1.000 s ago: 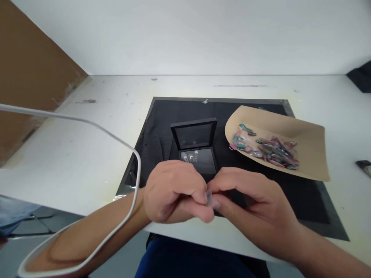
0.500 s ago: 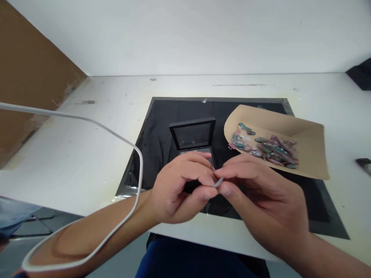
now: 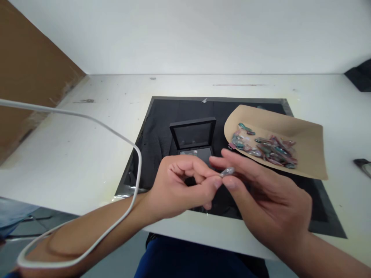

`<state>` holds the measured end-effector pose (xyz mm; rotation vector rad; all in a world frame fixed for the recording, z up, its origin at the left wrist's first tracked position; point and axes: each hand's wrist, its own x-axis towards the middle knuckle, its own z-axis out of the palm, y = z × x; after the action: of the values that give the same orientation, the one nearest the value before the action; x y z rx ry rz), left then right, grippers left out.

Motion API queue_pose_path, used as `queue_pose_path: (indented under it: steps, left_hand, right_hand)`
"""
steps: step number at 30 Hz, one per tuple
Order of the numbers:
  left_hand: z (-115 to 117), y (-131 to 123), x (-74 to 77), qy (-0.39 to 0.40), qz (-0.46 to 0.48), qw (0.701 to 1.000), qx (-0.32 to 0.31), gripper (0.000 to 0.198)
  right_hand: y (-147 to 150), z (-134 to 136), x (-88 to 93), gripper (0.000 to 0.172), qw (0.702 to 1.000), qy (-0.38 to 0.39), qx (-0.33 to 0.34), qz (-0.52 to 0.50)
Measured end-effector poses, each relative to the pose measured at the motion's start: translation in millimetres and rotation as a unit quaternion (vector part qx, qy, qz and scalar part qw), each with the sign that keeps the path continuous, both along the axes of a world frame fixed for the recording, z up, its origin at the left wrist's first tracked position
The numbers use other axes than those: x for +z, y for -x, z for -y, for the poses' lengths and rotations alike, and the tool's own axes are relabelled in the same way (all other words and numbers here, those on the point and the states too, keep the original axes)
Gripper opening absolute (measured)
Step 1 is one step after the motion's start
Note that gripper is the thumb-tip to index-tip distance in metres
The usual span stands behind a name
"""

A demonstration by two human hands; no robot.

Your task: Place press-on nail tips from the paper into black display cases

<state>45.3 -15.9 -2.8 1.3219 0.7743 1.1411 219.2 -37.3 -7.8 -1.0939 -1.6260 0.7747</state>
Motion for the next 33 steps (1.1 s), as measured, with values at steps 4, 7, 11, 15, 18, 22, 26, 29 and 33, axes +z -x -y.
queue_pose_path:
  steps: [4,7,11,15,18,22,26,29,33]
  left_hand:
    - [-2,0,-0.1,0.041,0.039,0.998,0.014,0.017]
    - [-2,1,1.7,0.073,0.038,0.997,0.016,0.017]
    - [1,2,2.5,0.130,0.038,0.991,-0.002,0.020]
    - [2,2,1.9,0.160,0.049,0.985,-0.032,0.016]
    - [-1,3,2.1,0.187,0.052,0.980,-0.032,0.016]
    - [-5,4,-0.3,0.216,0.069,0.973,-0.041,0.023]
    - [-5,6,-5.2,0.250,0.085,0.961,-0.086,0.019]
    - [-5,8,-6.3,0.263,0.102,0.953,-0.109,0.019]
    - [-5,9,-4.8,0.273,0.091,0.945,-0.157,0.021]
  right_hand:
    - [1,0,-2.5,0.050,0.996,-0.046,-0.028,0.074]
    - [4,-4,-0.5,0.043,0.984,-0.120,-0.052,0.122]
    - [3,-10,0.5,0.039,0.975,-0.172,-0.033,0.136]
    - [0,-15,-2.7,0.031,0.987,-0.120,0.013,0.101]
    - [-2,-18,-4.9,0.042,0.994,-0.062,0.073,0.045]
    - [-5,-20,-5.7,0.047,0.995,-0.027,0.092,0.008]
    - [-8,-21,-3.2,0.047,0.994,-0.046,0.088,0.032]
    - [-8,-22,2.1,0.047,0.990,-0.023,0.140,0.014]
    - [-9,-21,10.6,0.046,0.965,0.037,0.259,-0.009]
